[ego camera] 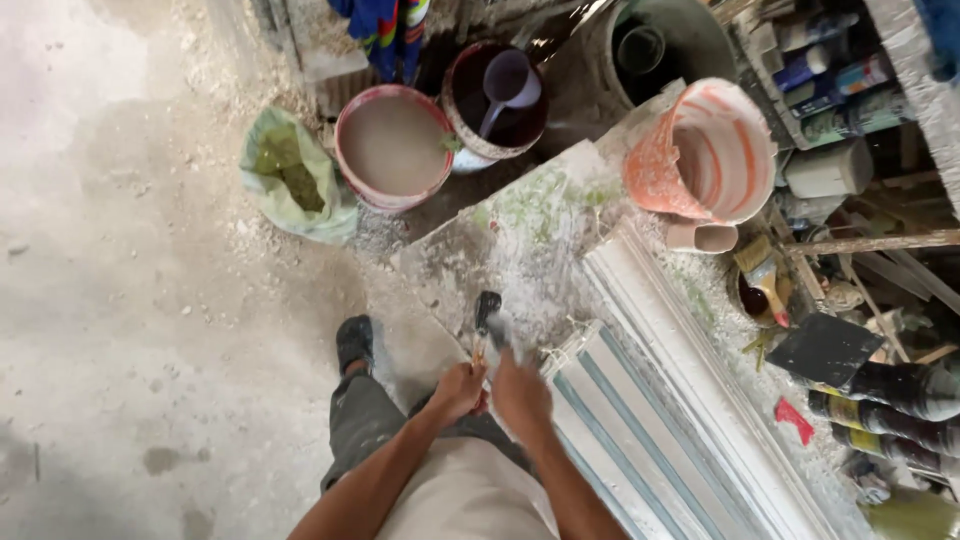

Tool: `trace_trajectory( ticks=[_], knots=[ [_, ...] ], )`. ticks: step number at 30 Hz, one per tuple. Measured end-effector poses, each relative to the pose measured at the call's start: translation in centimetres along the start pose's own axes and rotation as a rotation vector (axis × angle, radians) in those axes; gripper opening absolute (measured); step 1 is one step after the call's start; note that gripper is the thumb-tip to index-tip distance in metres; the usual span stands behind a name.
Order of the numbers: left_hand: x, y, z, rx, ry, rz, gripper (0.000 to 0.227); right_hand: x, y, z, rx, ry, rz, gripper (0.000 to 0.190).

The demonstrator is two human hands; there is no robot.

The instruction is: Smoothing, finishing, and trimming decorative plaster moldings using specialized tools.

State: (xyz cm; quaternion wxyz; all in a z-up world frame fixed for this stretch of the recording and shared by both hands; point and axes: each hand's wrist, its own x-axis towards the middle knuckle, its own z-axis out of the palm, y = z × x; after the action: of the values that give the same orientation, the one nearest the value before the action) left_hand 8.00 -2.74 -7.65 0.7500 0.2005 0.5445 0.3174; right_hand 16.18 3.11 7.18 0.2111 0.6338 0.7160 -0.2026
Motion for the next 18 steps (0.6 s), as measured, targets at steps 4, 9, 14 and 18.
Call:
trace_trajectory(
  ticks=[4,9,14,18],
  knots=[
    [1.4,-0.3,-1.0,0.075,-0.044,0.070,0.068,1.0,-2.4,-3.4,0.044,0.070,0.056,0.034],
    [-0.2,0.5,-1.8,0.090,-0.005,-0.058,0.059,0.9,-0.4,-0.7,0.056,-0.007,0.071,0.034],
    [3.6,2.7,-10.4,0.621,-0.133,0.294,0.033,2.1,0.3,-5.6,0.092,0.083,0.103,0.040],
    [3.3,11.4,-14.3,1.407,-0.031,0.312,0.055,-0.5,2.6,-3.0,0.106,0.177,-0.078,0.041]
  ],
)
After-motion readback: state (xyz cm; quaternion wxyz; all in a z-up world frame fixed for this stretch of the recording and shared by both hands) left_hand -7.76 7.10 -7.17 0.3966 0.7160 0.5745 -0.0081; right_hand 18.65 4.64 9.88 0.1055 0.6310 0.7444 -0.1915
